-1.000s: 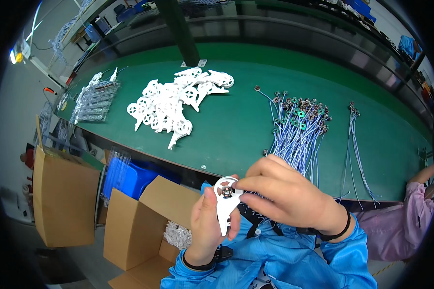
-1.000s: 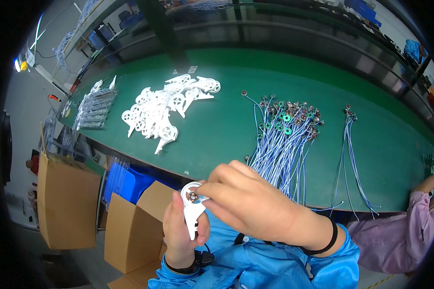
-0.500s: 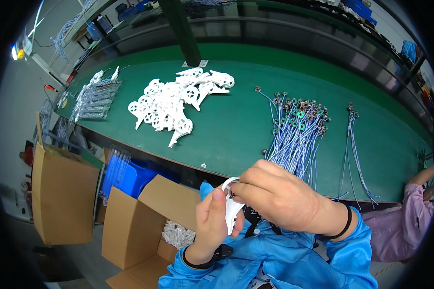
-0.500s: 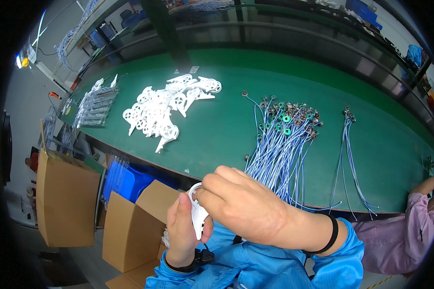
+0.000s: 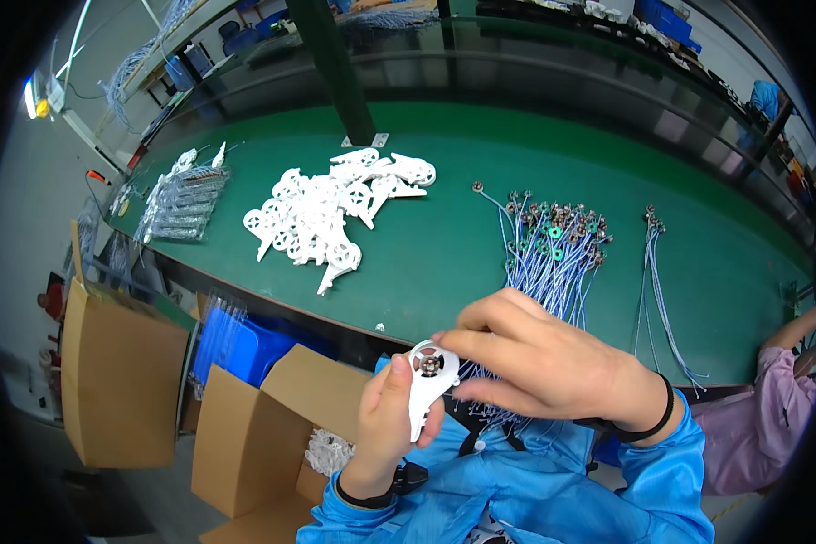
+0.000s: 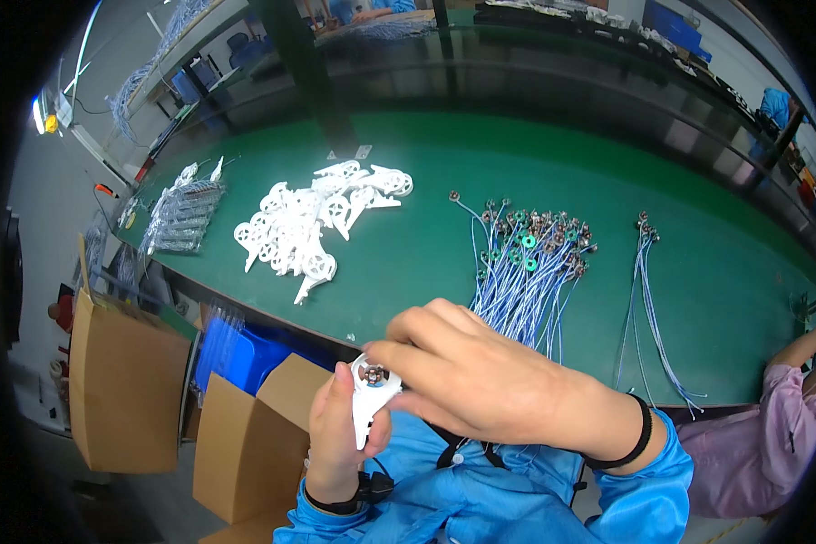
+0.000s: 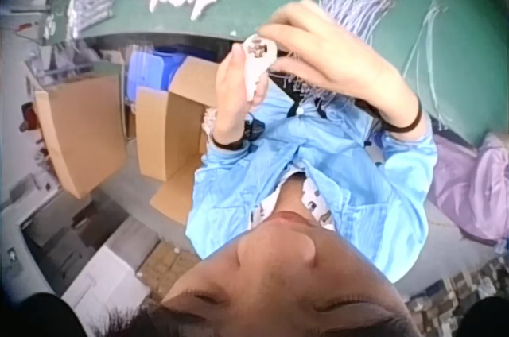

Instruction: Assembling electronic wire harnesses by inserting colored wires into connector housings.

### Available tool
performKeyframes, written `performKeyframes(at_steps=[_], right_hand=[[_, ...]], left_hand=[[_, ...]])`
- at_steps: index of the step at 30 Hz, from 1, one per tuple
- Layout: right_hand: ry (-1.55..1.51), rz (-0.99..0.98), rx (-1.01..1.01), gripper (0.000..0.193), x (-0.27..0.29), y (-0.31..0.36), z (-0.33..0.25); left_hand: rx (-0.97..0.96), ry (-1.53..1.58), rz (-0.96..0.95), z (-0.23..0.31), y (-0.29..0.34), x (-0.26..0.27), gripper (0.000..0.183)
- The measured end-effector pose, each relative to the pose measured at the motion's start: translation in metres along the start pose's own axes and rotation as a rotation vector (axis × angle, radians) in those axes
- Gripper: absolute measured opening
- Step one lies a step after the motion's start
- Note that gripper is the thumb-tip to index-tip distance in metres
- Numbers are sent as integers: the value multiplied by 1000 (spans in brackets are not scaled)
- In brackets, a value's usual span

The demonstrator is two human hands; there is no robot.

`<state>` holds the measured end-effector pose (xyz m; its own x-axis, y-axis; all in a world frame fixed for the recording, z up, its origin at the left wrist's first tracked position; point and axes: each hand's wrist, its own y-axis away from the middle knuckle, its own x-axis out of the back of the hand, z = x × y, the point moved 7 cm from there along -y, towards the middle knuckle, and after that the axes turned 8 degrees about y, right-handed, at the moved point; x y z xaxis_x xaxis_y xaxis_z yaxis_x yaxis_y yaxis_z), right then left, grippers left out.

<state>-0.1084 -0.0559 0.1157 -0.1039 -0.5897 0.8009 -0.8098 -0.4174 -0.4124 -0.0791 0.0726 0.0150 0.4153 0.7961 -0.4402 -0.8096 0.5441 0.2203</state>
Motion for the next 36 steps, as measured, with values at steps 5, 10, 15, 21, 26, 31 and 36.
performKeyframes(at_steps=[5,10,15,21,26,31,36], right_hand=[[54,-51,161,52,-11,-6,-5],[-33,-79,225,40,26,-42,9],[99,591,-163,52,185,-22,170],[520,828,-994,62,271,174,426],[527,648,-1443,65,233,306,499],[931,528,-1448,55,226,301,444],[204,184,-1273,31,167,254,319]], left_hand=[[-56,-60,-46,7,-3,-1,56],[-125,116,82,47,-1,-5,61],[-462,184,250,76,-16,18,59],[-309,54,205,58,-30,28,53],[-242,-122,243,47,-49,27,50],[-289,-288,162,34,-80,41,42],[-250,-415,135,25,-98,37,23]])
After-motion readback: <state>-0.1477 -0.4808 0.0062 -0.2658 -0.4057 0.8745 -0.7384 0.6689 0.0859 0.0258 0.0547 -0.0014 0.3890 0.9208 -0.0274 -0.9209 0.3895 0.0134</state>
